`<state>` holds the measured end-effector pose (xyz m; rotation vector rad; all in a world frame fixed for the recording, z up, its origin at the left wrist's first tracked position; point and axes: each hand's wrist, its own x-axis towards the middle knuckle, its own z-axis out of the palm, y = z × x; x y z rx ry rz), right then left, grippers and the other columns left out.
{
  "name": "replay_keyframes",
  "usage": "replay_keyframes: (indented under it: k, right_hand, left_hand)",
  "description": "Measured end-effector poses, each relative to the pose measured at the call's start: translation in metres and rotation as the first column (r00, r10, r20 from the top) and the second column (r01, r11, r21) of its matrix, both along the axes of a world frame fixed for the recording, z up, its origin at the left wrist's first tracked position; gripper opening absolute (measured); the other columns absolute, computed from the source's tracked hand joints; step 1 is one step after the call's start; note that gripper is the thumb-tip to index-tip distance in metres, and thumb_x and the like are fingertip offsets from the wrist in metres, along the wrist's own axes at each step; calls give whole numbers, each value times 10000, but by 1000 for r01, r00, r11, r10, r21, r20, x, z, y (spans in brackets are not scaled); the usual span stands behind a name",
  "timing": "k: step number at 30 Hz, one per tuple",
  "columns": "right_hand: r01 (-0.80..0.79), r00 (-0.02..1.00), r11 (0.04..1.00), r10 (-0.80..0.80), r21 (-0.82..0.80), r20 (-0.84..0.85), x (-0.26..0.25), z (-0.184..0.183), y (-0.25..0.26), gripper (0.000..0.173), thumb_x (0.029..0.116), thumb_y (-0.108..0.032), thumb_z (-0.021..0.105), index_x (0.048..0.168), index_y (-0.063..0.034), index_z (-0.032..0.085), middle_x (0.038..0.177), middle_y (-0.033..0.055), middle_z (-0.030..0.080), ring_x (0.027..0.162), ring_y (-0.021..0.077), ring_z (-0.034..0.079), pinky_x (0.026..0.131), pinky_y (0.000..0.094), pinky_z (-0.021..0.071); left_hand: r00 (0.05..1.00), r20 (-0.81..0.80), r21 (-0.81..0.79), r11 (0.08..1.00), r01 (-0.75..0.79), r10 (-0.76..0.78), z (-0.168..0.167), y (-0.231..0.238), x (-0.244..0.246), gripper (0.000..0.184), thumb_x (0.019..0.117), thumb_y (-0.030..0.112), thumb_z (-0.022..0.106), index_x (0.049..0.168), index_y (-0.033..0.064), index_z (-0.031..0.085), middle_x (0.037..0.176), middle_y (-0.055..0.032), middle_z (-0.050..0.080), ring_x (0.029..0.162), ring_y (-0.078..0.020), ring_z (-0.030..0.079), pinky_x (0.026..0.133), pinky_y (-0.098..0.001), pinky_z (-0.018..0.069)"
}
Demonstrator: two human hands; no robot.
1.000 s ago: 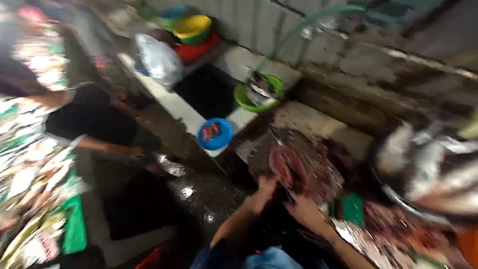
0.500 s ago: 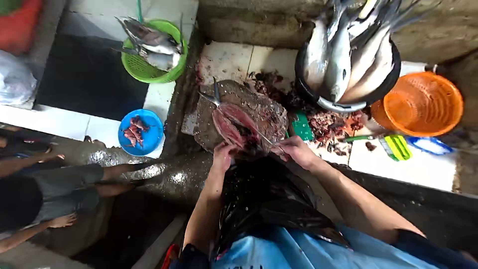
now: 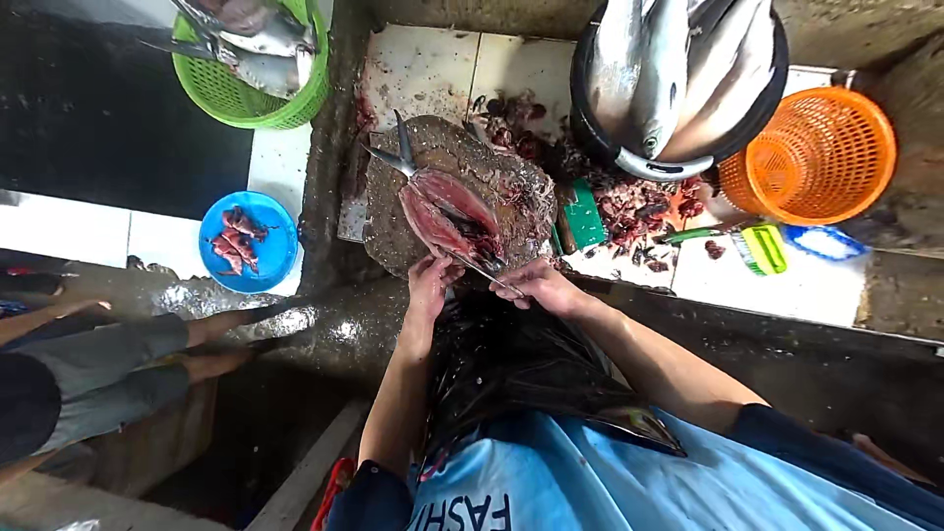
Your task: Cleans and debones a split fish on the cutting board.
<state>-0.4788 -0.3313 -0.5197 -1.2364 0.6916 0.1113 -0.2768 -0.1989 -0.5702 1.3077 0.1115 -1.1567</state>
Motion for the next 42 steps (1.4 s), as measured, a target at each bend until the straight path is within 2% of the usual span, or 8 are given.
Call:
replay_keyframes:
  k: [2, 5, 9, 13, 22, 29, 37, 42]
  right_hand:
    - [-137, 990, 959, 140, -250, -6, 2, -14, 4, 229, 935, -211, 725, 1112, -70, 766, 846, 13, 735, 659, 66, 625, 644, 281, 547]
    - [-363, 930, 662, 296, -656, -216, 1, -20, 12, 402, 909, -326, 691, 1247, -110, 727, 1060, 93, 749, 986, 235, 703, 936, 502, 541]
    - [-510, 857, 374, 294, -774, -423, 4, -17, 20, 484, 940, -267, 599, 1384, -76, 628, 1272, 162, 688, 1137, 343, 665, 1032, 602, 428]
    - [-588, 806, 285, 293, -757, -515, 12, -10, 24, 491, 961, -277, 561, 1402, -67, 603, 1318, 167, 664, 1157, 357, 652, 1054, 622, 396]
    - [-584, 811, 302, 242, -754, -532, 32, -2, 30, 479, 933, -262, 585, 1353, -34, 624, 1245, 183, 672, 1068, 366, 666, 986, 624, 430]
    - [-541, 841, 453, 275, -708, -467, 42, 2, 32, 435, 910, -311, 631, 1248, -40, 674, 1158, 182, 700, 1072, 363, 670, 990, 613, 454]
    - [-506, 860, 572, 274, -646, -431, 76, 16, 20, 358, 919, -350, 659, 1125, -63, 715, 1032, 176, 717, 1012, 379, 685, 874, 614, 530]
    - [-85, 987, 601, -58, -795, -149, 73, 7, -9, 377, 869, -335, 733, 1195, -146, 708, 993, 102, 714, 877, 297, 694, 771, 577, 564]
  left_hand:
    - [1000, -9, -4, 1000, -24, 24, -1, 1, 4, 132, 1005, 57, 570, 1108, -10, 619, 899, -132, 717, 782, -242, 713, 787, -433, 616]
    - [1000, -1, -7, 1000, -14, 14, -2, 2, 9, 119, 1006, 42, 563, 1100, -10, 613, 881, -125, 707, 752, -232, 706, 760, -427, 620]
    - [999, 3, -34, 999, 36, -36, -3, 0, 12, 156, 1029, 83, 575, 1134, -22, 622, 906, -139, 707, 756, -230, 705, 762, -417, 622]
    - [999, 30, -13, 1000, 19, -19, -6, -5, 11, 157, 997, 96, 628, 1114, -8, 647, 874, -118, 704, 718, -206, 691, 720, -389, 616]
    - [984, 92, -42, 986, 159, -154, -7, -14, 17, 149, 992, 81, 635, 1079, -37, 664, 876, -134, 715, 701, -205, 689, 702, -377, 615]
    - [995, -12, 19, 995, -97, 98, -7, -11, 15, 263, 1047, 253, 592, 1170, 24, 637, 1028, -123, 698, 917, -224, 691, 861, -426, 589]
    - [995, 50, -31, 996, -80, 81, -3, -8, 15, 265, 1055, 212, 577, 1157, -21, 649, 952, -148, 699, 830, -239, 691, 804, -431, 603]
    - [999, 38, 13, 999, -35, 35, 0, -9, 1, 189, 1018, 48, 586, 1179, -47, 613, 979, -170, 708, 836, -243, 702, 778, -409, 614]
